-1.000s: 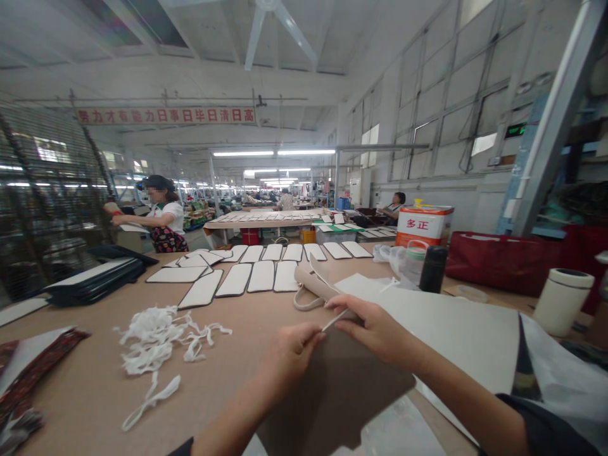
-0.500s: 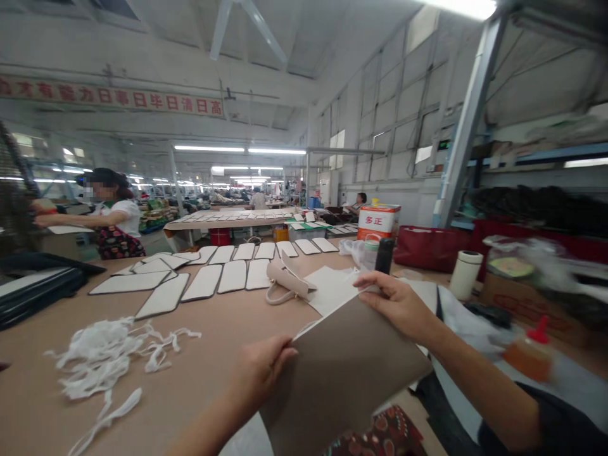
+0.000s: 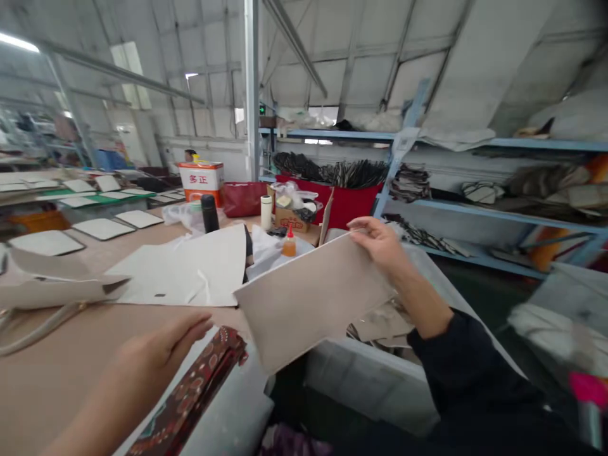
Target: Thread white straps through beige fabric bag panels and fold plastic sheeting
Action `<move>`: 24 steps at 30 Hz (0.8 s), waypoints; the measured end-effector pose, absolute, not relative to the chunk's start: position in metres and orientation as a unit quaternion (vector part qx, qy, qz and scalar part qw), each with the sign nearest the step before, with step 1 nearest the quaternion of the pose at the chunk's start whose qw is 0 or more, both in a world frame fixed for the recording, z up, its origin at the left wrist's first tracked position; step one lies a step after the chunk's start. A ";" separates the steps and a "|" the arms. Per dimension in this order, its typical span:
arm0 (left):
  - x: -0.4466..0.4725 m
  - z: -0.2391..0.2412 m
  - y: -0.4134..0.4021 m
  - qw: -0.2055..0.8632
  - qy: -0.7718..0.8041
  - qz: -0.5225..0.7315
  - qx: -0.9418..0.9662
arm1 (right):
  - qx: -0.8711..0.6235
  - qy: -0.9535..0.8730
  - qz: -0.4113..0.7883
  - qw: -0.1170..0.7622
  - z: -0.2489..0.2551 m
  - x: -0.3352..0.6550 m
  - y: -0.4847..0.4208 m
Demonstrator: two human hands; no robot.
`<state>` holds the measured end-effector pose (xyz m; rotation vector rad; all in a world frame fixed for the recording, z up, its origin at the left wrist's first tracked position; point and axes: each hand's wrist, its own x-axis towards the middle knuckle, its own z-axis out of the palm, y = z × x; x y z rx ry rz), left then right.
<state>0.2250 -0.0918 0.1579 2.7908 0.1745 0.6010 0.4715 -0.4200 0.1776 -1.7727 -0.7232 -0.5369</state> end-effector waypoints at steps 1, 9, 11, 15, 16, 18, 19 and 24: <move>0.228 0.158 -0.094 0.144 0.057 0.213 0.965 | -0.773 -0.234 -0.285 0.516 0.172 0.480 -0.452; 0.208 0.159 -0.076 0.181 0.118 0.217 0.952 | -0.761 0.008 -0.499 0.414 0.148 0.519 -0.524; 0.194 0.158 -0.076 0.181 0.144 0.203 0.951 | -0.771 -0.062 -0.449 0.448 0.138 0.527 -0.466; 0.170 0.146 -0.065 0.172 0.232 0.150 0.945 | -0.768 -0.295 -0.240 0.515 0.107 0.520 -0.286; 0.163 0.140 -0.059 0.187 0.255 0.151 0.937 | -0.758 -0.354 -0.188 0.514 0.099 0.510 -0.234; 0.147 0.127 -0.045 0.228 0.291 0.169 0.914 | -0.722 -0.476 -0.099 0.493 0.088 0.478 -0.132; 0.137 0.120 -0.038 0.249 0.306 0.182 0.901 | -0.707 -0.529 -0.056 0.467 0.085 0.460 -0.084; 0.079 0.086 -0.002 0.316 0.392 0.165 0.848 | -0.678 -0.606 -0.015 0.415 0.083 0.386 0.102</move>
